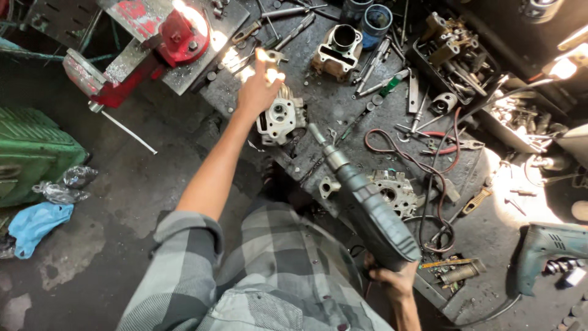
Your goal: The person holds a finned aluminum engine cylinder head on the workbench with one hand and uses an electric die grinder with the other to grind and smooth the head's surfaces and edges. They reposition the part repeatedly, working on several cylinder heads laid out on the bench.
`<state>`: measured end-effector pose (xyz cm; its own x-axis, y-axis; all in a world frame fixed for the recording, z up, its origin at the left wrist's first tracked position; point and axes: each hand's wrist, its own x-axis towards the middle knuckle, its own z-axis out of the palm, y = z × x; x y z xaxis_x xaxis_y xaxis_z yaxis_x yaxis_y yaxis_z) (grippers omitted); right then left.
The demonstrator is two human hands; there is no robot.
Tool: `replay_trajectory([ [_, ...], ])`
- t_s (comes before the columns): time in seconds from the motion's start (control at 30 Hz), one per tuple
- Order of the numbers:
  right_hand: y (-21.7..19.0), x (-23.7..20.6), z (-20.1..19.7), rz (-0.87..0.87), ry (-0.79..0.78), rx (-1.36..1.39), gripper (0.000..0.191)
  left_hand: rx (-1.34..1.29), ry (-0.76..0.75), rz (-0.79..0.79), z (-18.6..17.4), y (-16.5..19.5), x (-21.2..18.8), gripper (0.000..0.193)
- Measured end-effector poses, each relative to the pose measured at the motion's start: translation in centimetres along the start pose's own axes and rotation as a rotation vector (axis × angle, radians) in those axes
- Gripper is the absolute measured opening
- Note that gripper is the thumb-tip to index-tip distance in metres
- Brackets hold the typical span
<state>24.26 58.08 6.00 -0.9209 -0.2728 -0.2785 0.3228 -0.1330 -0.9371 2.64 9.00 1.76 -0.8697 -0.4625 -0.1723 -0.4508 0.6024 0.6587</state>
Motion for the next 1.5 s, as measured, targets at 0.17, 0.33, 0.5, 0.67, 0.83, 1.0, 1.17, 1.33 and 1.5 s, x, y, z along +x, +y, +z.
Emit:
replay_trajectory([
  [0.17,1.0,-0.7,1.6,0.039,-0.042,-0.082,0.04,0.101,-0.216,0.316,-1.2,3.2,1.6,0.073],
  [0.33,0.5,-1.7,7.3,0.13,0.068,-0.094,0.101,0.199,-0.188,0.363,-1.3,3.4,3.6,0.061],
  [0.5,0.4,-2.0,14.7,0.212,0.15,-0.033,0.11,0.187,-0.161,0.368,-1.7,1.9,5.0,0.059],
  [0.67,2.3,-2.1,21.3,-0.157,0.168,-0.584,0.104,0.117,-0.136,0.362,-1.0,0.3,6.5,0.054],
  [0.83,3.1,-1.1,29.2,-0.114,0.302,-0.623,0.088,0.079,-0.076,0.472,-0.3,-1.1,8.1,0.053],
  [1.0,-2.1,-0.7,34.9,-0.068,0.363,-0.739,0.094,0.109,-0.116,0.463,0.4,-1.9,9.3,0.054],
  [1.17,-11.4,2.5,36.5,0.308,0.268,-0.917,0.097,0.253,-0.23,0.427,0.6,-1.8,10.5,0.077],
  [1.33,-19.2,7.8,37.1,0.571,0.032,-1.227,0.096,0.277,-0.268,0.423,0.0,-1.3,10.8,0.069],
  [1.5,-22.8,10.6,37.2,0.543,-0.123,-1.425,0.096,0.288,-0.291,0.389,-1.0,-0.3,9.9,0.067],
])
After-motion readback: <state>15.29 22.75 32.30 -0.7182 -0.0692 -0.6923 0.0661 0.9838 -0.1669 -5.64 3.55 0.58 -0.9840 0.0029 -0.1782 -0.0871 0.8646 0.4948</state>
